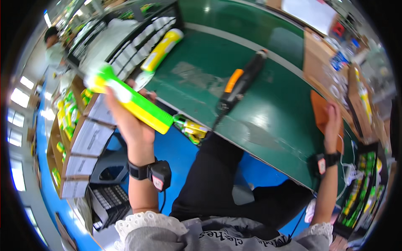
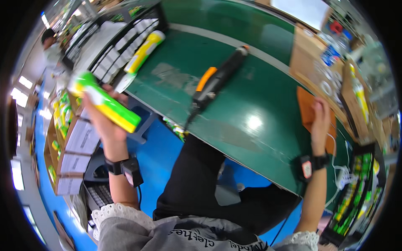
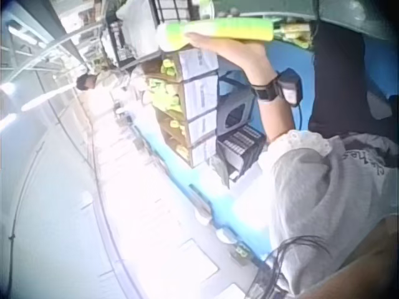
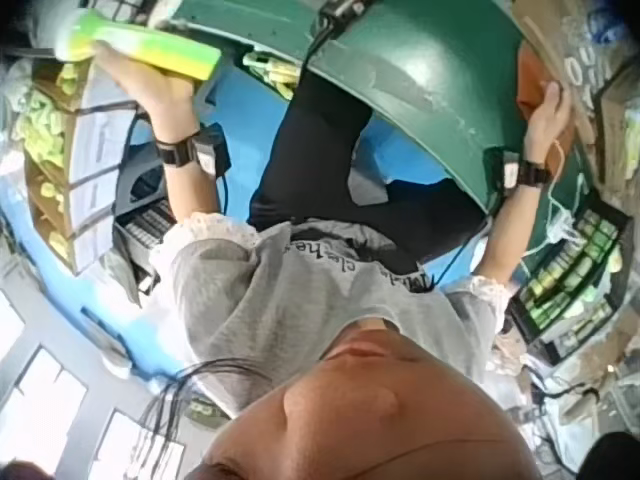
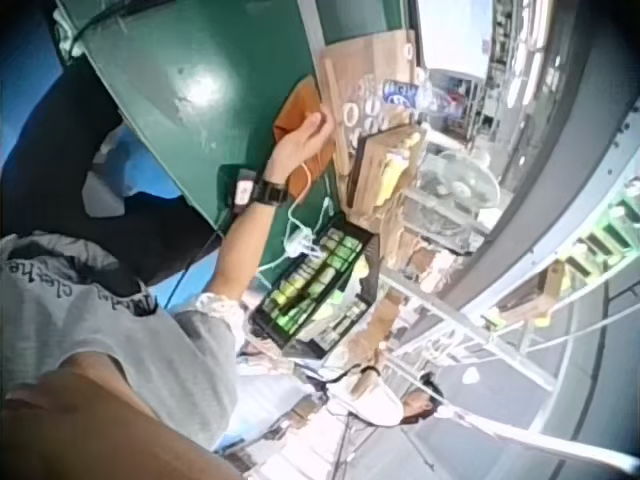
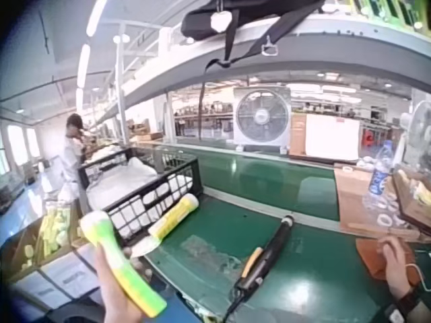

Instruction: Manually assemble plastic components and apply small detail stickers or parts to flashlight bodies on an assembly line.

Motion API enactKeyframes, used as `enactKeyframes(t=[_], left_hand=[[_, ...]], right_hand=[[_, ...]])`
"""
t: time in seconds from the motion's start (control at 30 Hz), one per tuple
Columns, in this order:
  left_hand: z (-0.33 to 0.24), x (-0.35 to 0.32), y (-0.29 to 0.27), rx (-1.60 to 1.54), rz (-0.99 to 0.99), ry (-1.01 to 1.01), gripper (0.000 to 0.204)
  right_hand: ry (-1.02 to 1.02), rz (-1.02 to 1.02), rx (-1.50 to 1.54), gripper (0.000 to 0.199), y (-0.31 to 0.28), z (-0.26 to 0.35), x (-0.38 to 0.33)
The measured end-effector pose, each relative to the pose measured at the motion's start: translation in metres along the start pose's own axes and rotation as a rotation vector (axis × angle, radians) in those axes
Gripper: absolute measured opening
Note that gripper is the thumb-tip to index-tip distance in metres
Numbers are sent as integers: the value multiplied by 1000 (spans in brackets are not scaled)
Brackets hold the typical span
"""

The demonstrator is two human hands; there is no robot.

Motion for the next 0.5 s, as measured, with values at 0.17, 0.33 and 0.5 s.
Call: enactKeyframes(t=[0.17, 0.33, 0.5], left_hand=[[155, 34, -232, 81, -315, -610, 31], [316, 44, -343, 415, -350, -886, 34], [458, 96, -327, 297, -386, -868, 77]], right_hand=[[155, -12, 79, 33, 11, -24, 7], [203, 52, 45, 38, 15, -24, -5], [205, 122, -19, 40, 6, -20, -2]])
Point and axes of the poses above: each hand's wrist, its own x-axis towards the middle knuckle, its own y-axis out of the palm, z = x × y, the point moved 10 cm from there along x, towards the middle knuckle, and after that the axes turned 12 degrees about -y, right-handed, at the moved point
